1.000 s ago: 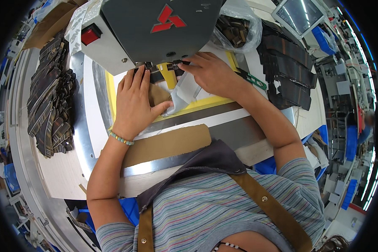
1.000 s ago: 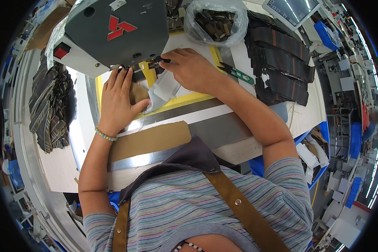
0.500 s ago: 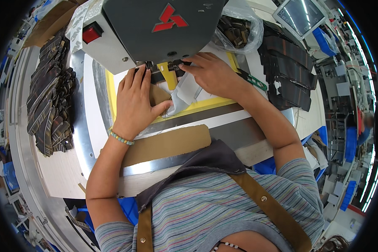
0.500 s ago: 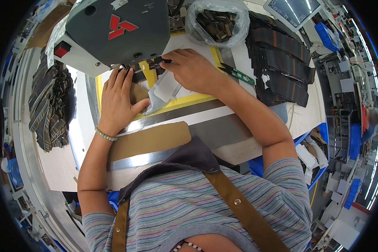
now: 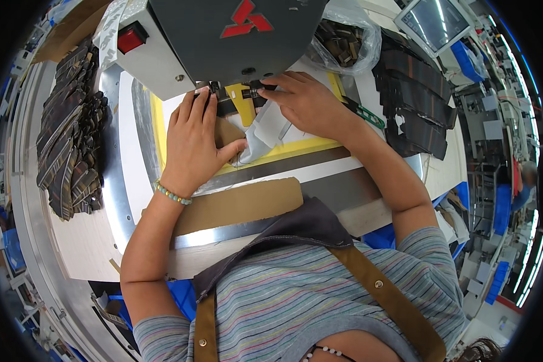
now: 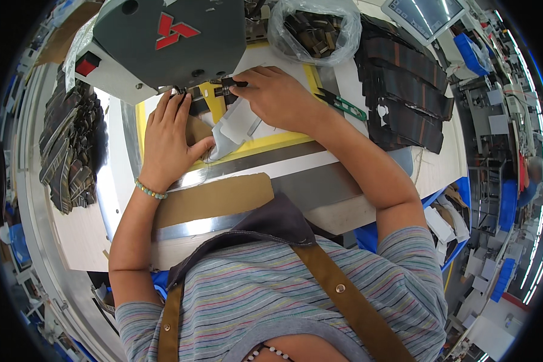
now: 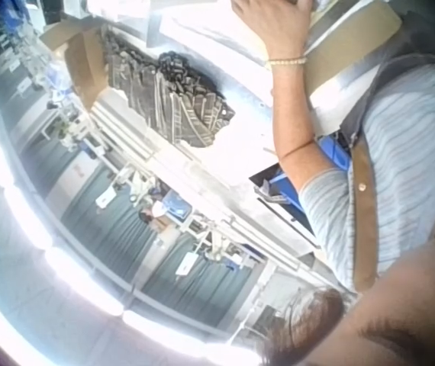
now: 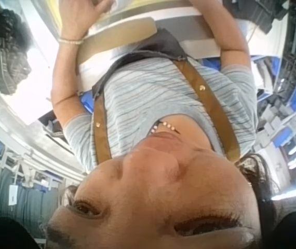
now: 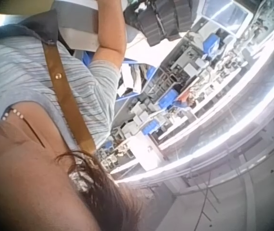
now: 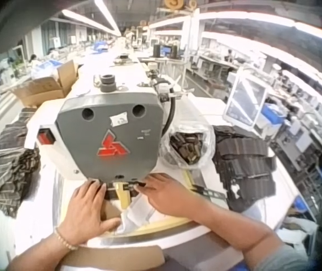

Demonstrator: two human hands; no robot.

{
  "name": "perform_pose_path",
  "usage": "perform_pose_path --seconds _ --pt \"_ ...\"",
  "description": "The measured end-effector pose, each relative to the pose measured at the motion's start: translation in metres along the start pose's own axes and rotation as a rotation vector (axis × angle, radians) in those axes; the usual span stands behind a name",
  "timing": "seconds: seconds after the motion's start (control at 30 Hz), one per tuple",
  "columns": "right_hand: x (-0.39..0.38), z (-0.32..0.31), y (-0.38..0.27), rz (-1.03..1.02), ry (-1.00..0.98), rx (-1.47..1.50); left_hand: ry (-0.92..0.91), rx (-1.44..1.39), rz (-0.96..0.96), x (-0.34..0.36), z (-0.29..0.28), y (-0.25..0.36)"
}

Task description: The recorder is using an industrial sewing machine to assemble leather or fabric components for goods.

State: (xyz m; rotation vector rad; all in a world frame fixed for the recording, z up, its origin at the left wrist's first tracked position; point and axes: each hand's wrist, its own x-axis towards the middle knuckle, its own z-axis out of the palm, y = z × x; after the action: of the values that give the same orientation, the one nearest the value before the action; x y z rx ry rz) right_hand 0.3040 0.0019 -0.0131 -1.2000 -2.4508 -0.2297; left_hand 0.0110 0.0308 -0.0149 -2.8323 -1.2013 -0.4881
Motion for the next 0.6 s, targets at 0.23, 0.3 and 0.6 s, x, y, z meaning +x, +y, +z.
perform_pose_path --seconds 0.23,0.3,0.6 --pt "-0.0013 0.0022 0.0012 -0.006 0.025 -0.015 -0.001 -0.012 -0.002 -0.0001 -0.0001 0.0003" --pt "-0.0013 0.0007 0.0002 -0.002 0.019 -0.002 -0.011 -0.026 -0.010 0.0001 -0.0003 0.0003" --pt "-0.0021 0.0054 0.0023 0.008 0.029 -0.019 0.039 -0.047 0.004 0.0015 0.0050 -0.0013"
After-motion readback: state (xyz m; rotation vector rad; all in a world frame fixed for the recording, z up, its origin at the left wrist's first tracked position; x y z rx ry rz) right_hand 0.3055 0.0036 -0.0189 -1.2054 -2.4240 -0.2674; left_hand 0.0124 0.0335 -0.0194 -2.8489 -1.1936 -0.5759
